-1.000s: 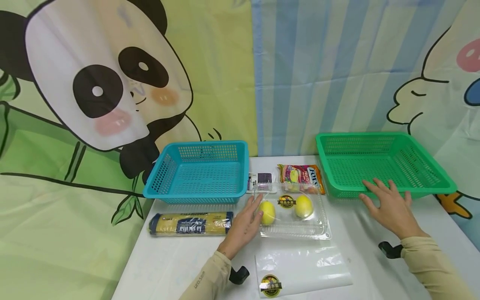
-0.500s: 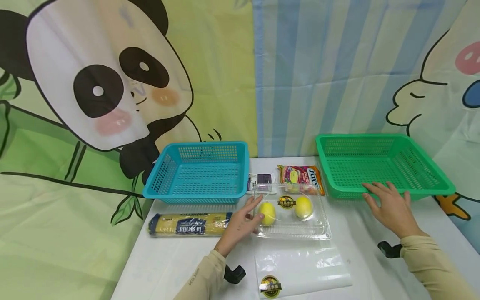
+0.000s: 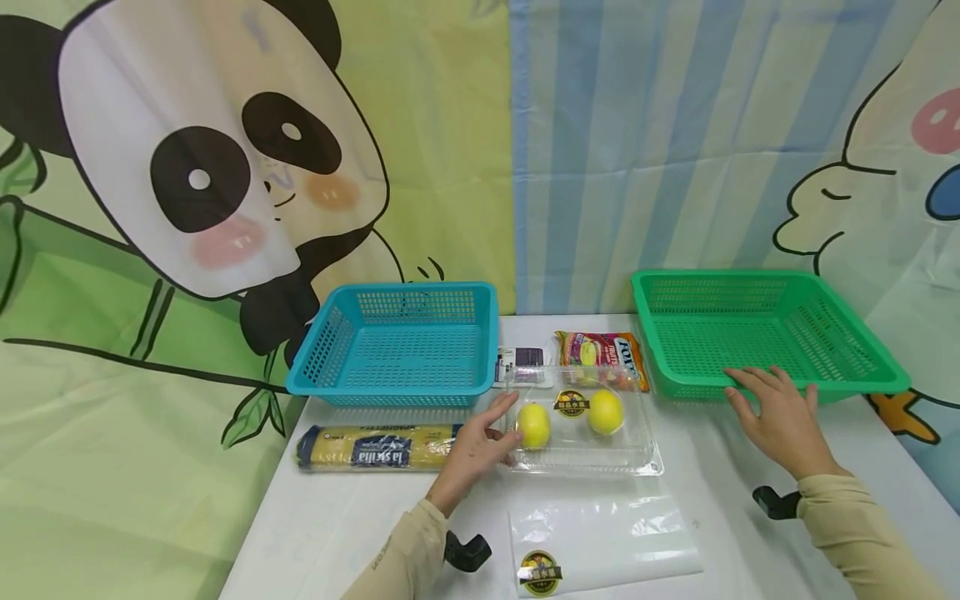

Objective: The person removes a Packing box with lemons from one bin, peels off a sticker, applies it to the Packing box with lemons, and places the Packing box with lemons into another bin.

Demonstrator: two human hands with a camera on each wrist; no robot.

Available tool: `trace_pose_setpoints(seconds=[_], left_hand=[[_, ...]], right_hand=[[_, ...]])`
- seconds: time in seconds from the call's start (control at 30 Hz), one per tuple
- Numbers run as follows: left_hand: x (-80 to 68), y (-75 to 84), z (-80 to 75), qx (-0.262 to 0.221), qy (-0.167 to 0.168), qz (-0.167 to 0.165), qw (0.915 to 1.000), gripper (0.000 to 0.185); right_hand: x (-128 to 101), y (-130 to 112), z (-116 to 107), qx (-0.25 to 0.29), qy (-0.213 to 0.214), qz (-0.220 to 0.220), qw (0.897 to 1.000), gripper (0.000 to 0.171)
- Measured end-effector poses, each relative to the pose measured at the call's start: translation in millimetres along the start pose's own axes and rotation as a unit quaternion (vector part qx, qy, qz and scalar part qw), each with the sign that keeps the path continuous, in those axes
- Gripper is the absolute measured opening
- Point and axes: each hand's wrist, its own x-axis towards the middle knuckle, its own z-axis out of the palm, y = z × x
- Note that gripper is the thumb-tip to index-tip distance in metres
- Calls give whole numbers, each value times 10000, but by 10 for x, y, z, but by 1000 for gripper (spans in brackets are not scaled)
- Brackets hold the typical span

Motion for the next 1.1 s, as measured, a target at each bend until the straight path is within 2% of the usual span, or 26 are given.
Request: trace_pose_setpoints(seconds=[0.17, 0.43, 0.57, 0.8, 1.1], left_hand=[[-24, 36, 23, -88, 72, -72, 9999, 64], [-71, 135, 23, -329, 46, 112, 9994, 64], [-56, 184, 30, -423, 54, 195, 9989, 64], [-16, 290, 58, -449, 124, 153, 9988, 65], [68, 400, 103, -471, 172, 336, 9982, 67]], right_hand=[[5, 19, -1, 23, 29, -25, 10000, 35], [2, 13, -26, 2, 31, -22, 10000, 34], [0, 23, -24, 14, 35, 10, 10000, 34], [-6, 39, -5, 50, -6, 46, 10000, 34], [8, 12, 31, 22, 40, -13, 10000, 34]])
